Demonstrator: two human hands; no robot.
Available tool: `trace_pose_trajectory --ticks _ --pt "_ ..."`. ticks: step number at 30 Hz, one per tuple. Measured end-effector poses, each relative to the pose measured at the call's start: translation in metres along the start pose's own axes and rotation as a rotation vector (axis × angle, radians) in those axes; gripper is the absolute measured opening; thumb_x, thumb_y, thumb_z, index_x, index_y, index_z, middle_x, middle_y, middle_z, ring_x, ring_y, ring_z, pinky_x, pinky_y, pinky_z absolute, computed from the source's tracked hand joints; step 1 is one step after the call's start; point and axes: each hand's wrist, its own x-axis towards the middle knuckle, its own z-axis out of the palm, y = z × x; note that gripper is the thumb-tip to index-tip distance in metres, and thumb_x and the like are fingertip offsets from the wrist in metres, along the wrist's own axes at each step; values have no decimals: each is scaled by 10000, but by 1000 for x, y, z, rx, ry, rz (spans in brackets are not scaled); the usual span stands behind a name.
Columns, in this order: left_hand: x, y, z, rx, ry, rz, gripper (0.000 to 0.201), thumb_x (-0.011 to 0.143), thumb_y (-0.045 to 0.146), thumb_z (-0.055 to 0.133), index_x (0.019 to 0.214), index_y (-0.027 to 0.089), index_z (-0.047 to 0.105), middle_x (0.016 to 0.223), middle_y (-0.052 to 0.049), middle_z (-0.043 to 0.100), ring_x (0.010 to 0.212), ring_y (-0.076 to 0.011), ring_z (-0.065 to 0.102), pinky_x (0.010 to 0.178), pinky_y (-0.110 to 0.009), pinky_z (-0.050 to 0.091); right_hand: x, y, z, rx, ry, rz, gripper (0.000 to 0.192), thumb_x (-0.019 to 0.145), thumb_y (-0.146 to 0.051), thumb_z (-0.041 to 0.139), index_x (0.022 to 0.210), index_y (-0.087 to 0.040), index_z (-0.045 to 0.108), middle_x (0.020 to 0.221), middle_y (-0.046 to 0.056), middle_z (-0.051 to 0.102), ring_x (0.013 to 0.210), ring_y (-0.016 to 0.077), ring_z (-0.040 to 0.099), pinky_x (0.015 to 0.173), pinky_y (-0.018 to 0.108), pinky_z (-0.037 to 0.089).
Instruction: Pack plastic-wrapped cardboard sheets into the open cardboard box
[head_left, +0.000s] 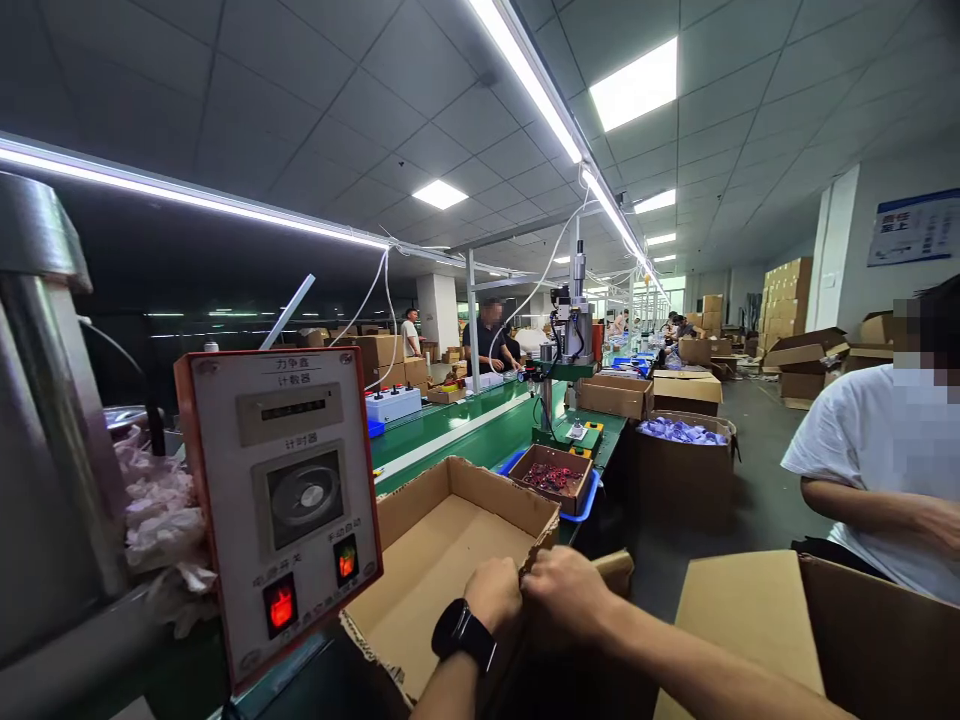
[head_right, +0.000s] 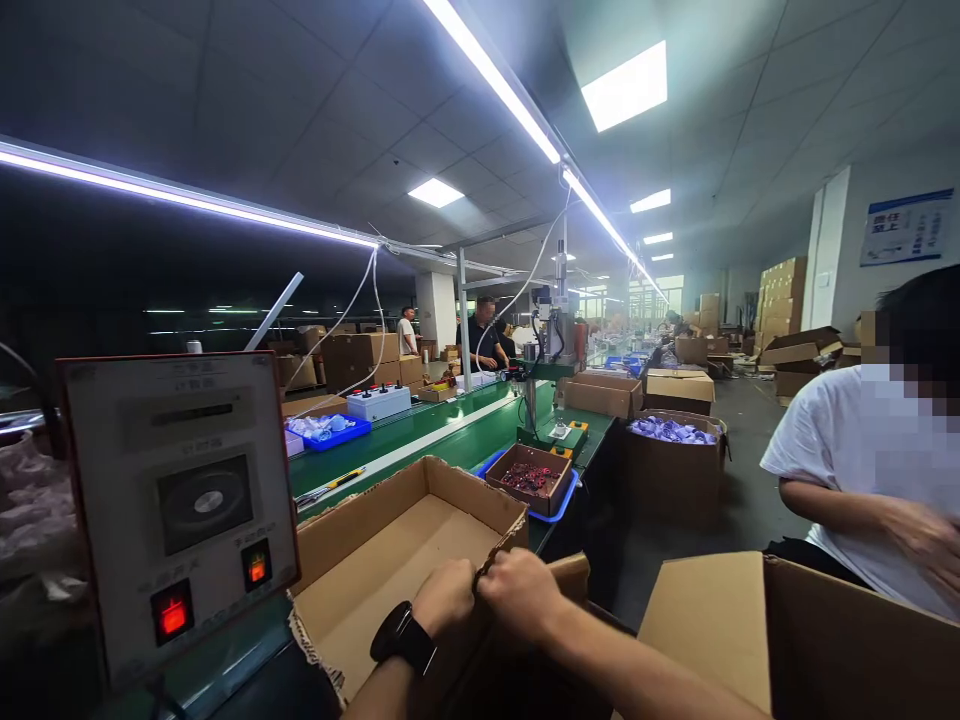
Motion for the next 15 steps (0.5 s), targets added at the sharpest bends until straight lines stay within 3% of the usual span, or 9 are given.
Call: trace_pose_trajectory --ticks 3,10,15 --pt "0 1 -2 -9 -5 7 254 889 385 587 996 162 641 1014 -45 691 976 -181 655 884 -404 540 -15 -12 12 -157 -33 -35 128 883 -121 562 950 -148 667 894 88 718 928 217 637 782 348 492" --pt "-2 -1 -2 -7 -13 24 272 900 403 563 1012 167 639 1026 -46 692 974 -180 655 899 -416 531 -37 8 12 -330 -198 -140 144 926 -268 559 915 -166 660 853 4 710 749 147 668 655 283 521" --pt "-2 -2 -4 8 -26 19 275 895 398 571 1031 166 631 1048 -48 682 982 -182 648 896 -417 532 -45 -31 51 -412 -377 -277 105 864 -210 603 853 -218 708 790 36 748 741 217 715 529 281 475"
